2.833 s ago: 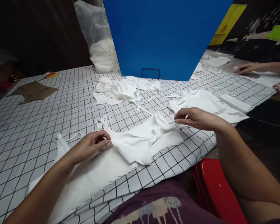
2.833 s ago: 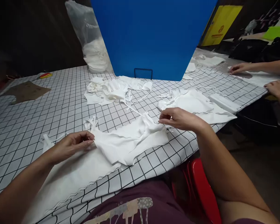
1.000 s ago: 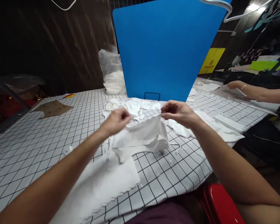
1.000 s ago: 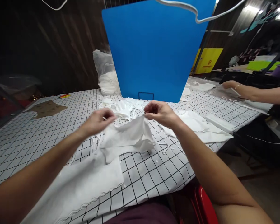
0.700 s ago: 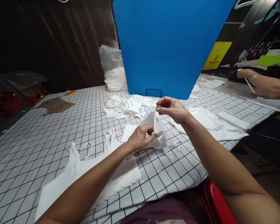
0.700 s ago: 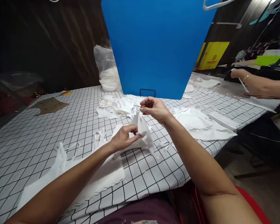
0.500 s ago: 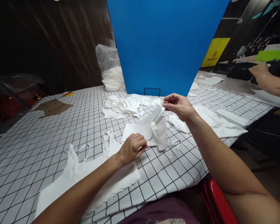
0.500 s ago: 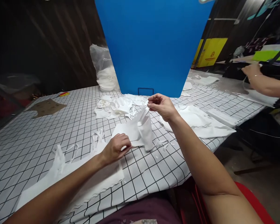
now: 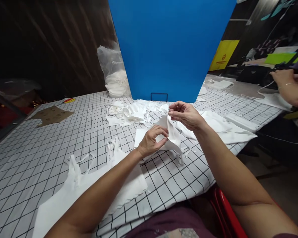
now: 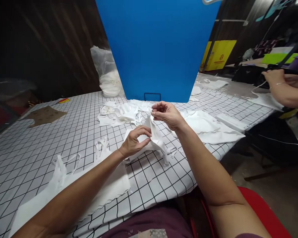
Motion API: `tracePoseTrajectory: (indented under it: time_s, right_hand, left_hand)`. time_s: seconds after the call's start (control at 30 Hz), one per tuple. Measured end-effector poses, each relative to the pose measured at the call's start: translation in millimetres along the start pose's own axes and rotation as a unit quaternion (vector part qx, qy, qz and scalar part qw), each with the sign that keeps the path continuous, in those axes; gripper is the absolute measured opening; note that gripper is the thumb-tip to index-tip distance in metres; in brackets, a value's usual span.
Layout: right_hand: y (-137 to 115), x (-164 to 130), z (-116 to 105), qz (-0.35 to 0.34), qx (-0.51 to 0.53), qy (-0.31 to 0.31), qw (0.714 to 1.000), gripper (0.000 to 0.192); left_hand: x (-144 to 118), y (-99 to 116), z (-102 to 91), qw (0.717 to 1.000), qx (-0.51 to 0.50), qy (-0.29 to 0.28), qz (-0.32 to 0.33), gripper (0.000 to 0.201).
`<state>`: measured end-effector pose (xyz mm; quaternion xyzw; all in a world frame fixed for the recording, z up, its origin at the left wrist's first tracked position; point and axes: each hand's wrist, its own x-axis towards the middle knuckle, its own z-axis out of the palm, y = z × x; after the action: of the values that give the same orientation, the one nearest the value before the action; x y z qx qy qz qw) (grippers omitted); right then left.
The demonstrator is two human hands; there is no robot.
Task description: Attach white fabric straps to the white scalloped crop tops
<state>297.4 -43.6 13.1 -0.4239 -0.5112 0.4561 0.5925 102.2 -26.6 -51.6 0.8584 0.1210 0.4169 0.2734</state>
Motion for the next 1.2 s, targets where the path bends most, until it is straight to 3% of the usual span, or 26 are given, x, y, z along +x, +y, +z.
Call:
tracePoseTrajectory:
  time_s: [0.2, 0.3, 0.37, 0.47, 0.57, 0.67, 0.73, 0.87, 0.97, 1.07, 1.2]
  right_hand:
    - [11, -3, 0, 0.021, 0.025, 0.03, 0.999, 0.041]
    - [13, -3, 1, 0.02, 0.038, 0.034, 0.998, 0.04]
    - [15, -3, 1, 0.018, 0.042, 0.028, 0.999, 0.039]
    - [16, -3, -1, 0.015, 0.042, 0.021, 0.999, 0.039]
    - [18, -4, -3, 0.015, 0.041, 0.034, 0.998, 0.04]
    - [20, -7, 0, 0.009, 0.024, 0.048, 0.999, 0.039]
    - [21, -9, 6, 0.003, 0.012, 0.04, 0.999, 0.037]
    - [16, -9, 16, -0.023, -0.002, 0.0, 1.0, 0.035]
    - [8, -6, 16, -0.082, -0.036, -0.03, 0.995, 0.037]
    - [2, -3, 16, -0.096, -0.039, -0.135, 0.985, 0.051]
    - [2, -4, 19, -0.019, -0.073, -0.276, 0.958, 0.047]
  left_hand:
    - [-13, 9, 12.2, 0.993, -0.079, 0.002, -0.092, 0.003]
    - [-20, 8, 12.6, 0.987, -0.054, 0.021, -0.147, 0.004]
    - [-22, 6, 11.7, 0.988, -0.021, 0.024, -0.152, 0.016]
    - [-18, 2, 11.1, 0.99, 0.018, -0.011, -0.137, 0.035]
    - [-13, 4, 10.3, 0.985, 0.04, -0.049, -0.161, 0.027]
    - [-4, 13, 5.9, 0.977, 0.015, 0.016, -0.212, 0.018]
    - [5, 19, 1.3, 0.975, -0.005, 0.045, -0.217, 0.025]
    - [28, 21, -10.6, 0.977, -0.012, 0.049, -0.206, 0.025]
    - [44, 23, -23.1, 0.972, -0.103, 0.038, -0.21, 0.03]
    - [61, 40, -39.6, 0.968, -0.164, 0.022, -0.189, 0.032]
    - [84, 84, -75.0, 0.977, -0.058, 0.057, -0.197, 0.028]
